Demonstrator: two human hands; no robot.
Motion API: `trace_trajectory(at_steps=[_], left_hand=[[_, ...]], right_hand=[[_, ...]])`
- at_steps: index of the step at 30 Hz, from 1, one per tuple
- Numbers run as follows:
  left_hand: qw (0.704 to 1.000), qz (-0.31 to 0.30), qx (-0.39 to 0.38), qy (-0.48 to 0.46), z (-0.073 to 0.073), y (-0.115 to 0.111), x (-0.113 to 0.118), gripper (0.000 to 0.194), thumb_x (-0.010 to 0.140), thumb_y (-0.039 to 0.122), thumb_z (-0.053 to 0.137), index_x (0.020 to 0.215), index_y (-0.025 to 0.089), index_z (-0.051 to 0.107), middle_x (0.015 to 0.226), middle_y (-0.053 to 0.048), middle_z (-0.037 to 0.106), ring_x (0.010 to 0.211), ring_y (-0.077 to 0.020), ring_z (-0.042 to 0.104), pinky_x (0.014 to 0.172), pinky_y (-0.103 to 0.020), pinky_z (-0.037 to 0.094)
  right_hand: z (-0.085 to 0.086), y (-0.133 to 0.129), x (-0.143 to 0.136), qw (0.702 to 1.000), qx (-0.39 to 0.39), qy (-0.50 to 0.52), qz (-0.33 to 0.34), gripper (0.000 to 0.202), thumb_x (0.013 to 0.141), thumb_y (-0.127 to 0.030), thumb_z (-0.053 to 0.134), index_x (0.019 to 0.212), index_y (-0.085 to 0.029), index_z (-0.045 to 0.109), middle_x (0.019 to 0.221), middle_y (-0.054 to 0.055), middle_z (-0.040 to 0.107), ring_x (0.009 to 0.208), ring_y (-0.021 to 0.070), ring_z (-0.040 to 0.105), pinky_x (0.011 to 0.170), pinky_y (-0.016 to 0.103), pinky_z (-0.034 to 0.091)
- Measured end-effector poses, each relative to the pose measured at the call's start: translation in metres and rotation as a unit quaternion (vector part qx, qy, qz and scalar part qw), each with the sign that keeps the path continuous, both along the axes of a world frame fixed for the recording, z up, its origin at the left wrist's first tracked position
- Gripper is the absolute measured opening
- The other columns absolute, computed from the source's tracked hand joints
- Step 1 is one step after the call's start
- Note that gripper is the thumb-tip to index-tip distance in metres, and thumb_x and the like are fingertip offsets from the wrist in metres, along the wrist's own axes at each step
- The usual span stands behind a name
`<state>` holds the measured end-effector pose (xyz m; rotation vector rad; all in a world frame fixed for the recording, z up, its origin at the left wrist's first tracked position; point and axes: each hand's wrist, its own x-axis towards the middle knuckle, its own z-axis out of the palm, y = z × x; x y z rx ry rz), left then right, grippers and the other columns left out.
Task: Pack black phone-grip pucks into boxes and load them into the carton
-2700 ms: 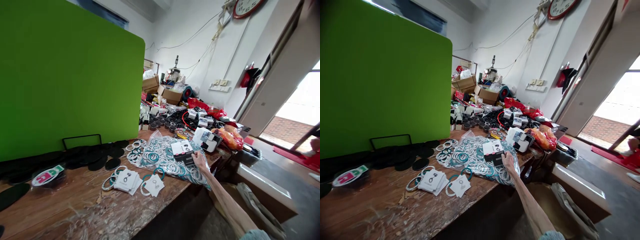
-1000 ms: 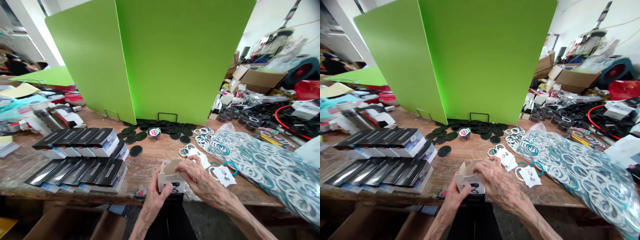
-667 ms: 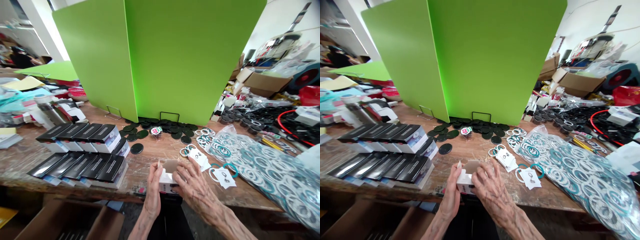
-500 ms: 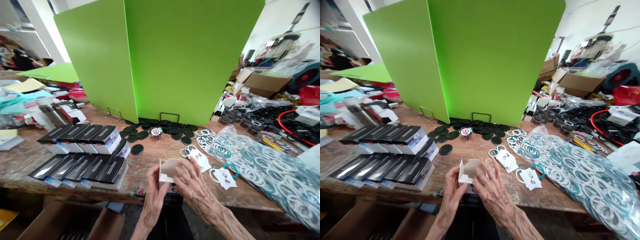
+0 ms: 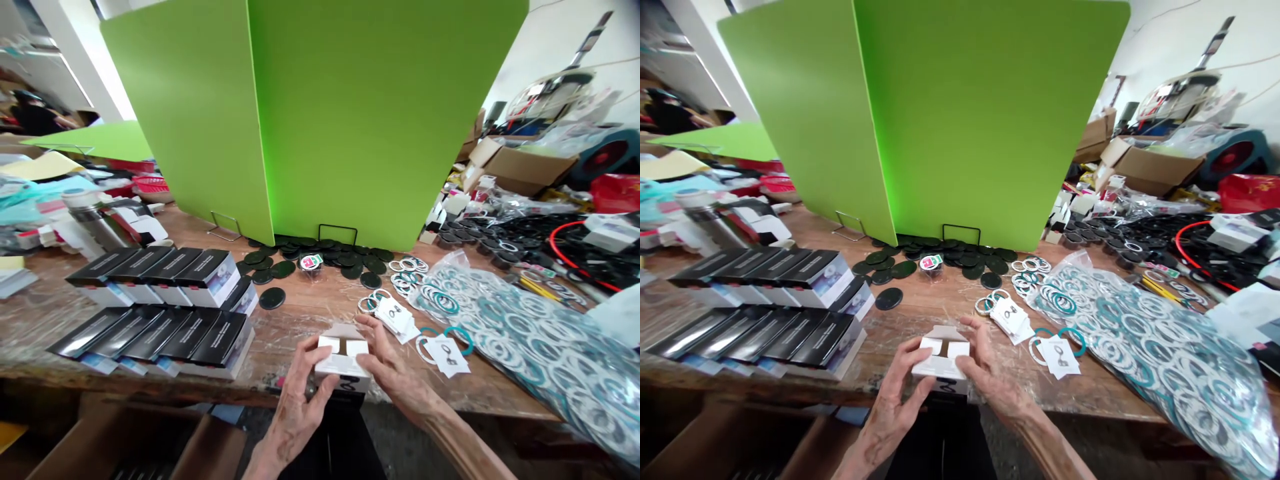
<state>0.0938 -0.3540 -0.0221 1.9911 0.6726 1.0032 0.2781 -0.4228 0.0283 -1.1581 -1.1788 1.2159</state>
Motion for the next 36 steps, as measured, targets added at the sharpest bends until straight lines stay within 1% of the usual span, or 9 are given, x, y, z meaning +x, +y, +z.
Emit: trace_trajectory(at_steps=[5,12,18,22,24,26,28,33,36], left_hand=[[0.993,-0.056,-0.101,0.002,0.015,0.005,-0.002,0.047,0.091,0.031,0.057,0.132,0.031,0.035,0.129,-0.007,0.046,0.119,-0.0217,0.049,0.101,-0.037,0.042],[0.996,-0.054,-0.056,0.034,0.028,0.006,0.002,0.039,0.087,0.031,0.061,0.123,0.026,0.046,0.125,-0.007,0.048,0.118,-0.0229,0.047,0.100,-0.036,0.040],[0.996,-0.050,-0.067,0.019,0.025,0.001,0.002,0.041,0.085,0.032,0.064,0.123,0.027,0.049,0.126,-0.006,0.051,0.121,-0.0222,0.047,0.103,-0.035,0.038],[0.983,-0.014,-0.178,-0.044,0.029,0.005,-0.001,0.042,0.082,0.035,0.067,0.120,0.024,0.052,0.124,-0.007,0.057,0.115,-0.0221,0.055,0.099,-0.033,0.044],[0.950,0.037,-0.297,-0.089,0.032,0.010,-0.003,0.041,0.079,0.043,0.068,0.112,0.022,0.054,0.111,-0.007,0.066,0.099,-0.0207,0.063,0.085,-0.030,0.051],[0.911,0.089,-0.392,-0.095,0.032,0.017,-0.005,0.042,0.075,0.051,0.069,0.100,0.019,0.059,0.090,-0.005,0.071,0.078,-0.0180,0.066,0.067,-0.025,0.052],[0.892,0.110,-0.432,-0.076,0.029,0.023,-0.007,0.044,0.069,0.055,0.072,0.089,0.017,0.062,0.075,-0.003,0.069,0.064,-0.0151,0.063,0.056,-0.021,0.048],[0.881,0.079,-0.459,-0.077,0.012,0.030,-0.015,0.048,0.064,0.058,0.075,0.081,0.014,0.065,0.068,-0.003,0.066,0.058,-0.0125,0.057,0.051,-0.020,0.042],[0.874,0.086,-0.474,-0.072,0.007,0.033,-0.022,0.050,0.061,0.058,0.077,0.080,0.014,0.065,0.065,-0.002,0.065,0.057,-0.0115,0.055,0.050,-0.020,0.040]], right_hand=[[0.003,-0.005,0.003,0.954,0.087,-0.284,-0.035,0.019,0.097,-0.038,0.042,0.104,-0.026,0.055,0.132,0.002,0.050,0.125,0.0198,0.043,0.107,0.036,0.031],[0.032,0.011,0.014,0.939,-0.008,-0.344,0.025,0.018,0.090,-0.030,0.053,0.106,-0.023,0.053,0.100,0.000,0.060,0.091,0.0165,0.056,0.079,0.029,0.042],[0.028,0.019,0.010,0.902,-0.003,-0.432,0.000,0.002,0.089,-0.022,0.049,0.091,-0.021,0.050,0.089,0.000,0.058,0.088,0.0175,0.055,0.078,0.032,0.043],[0.029,0.003,0.021,0.923,0.021,-0.384,-0.004,0.025,0.099,-0.032,0.036,0.120,-0.026,0.049,0.115,0.004,0.060,0.105,0.0177,0.058,0.091,0.036,0.047],[0.031,-0.011,0.028,0.913,0.054,-0.403,0.029,0.048,0.096,-0.036,0.045,0.141,-0.031,0.032,0.143,0.006,0.043,0.128,0.0196,0.045,0.103,0.039,0.042],[0.029,-0.023,0.031,0.869,0.101,-0.479,0.070,0.074,0.087,-0.034,0.060,0.149,-0.033,0.019,0.157,0.006,0.018,0.142,0.0247,0.024,0.110,0.044,0.035],[0.022,-0.028,0.026,0.809,0.171,-0.554,0.096,0.084,0.080,-0.030,0.067,0.150,-0.032,0.020,0.159,0.007,0.008,0.144,0.0295,0.015,0.111,0.049,0.033],[-0.006,-0.014,0.000,0.679,0.380,-0.623,0.084,0.076,0.081,-0.047,0.065,0.146,-0.026,0.033,0.154,0.009,0.028,0.143,0.0341,0.016,0.105,0.052,0.040],[-0.007,-0.007,-0.011,0.636,0.431,-0.638,0.049,0.056,0.089,-0.030,0.057,0.142,-0.028,0.040,0.145,0.006,0.045,0.141,0.0296,0.026,0.106,0.049,0.041]])
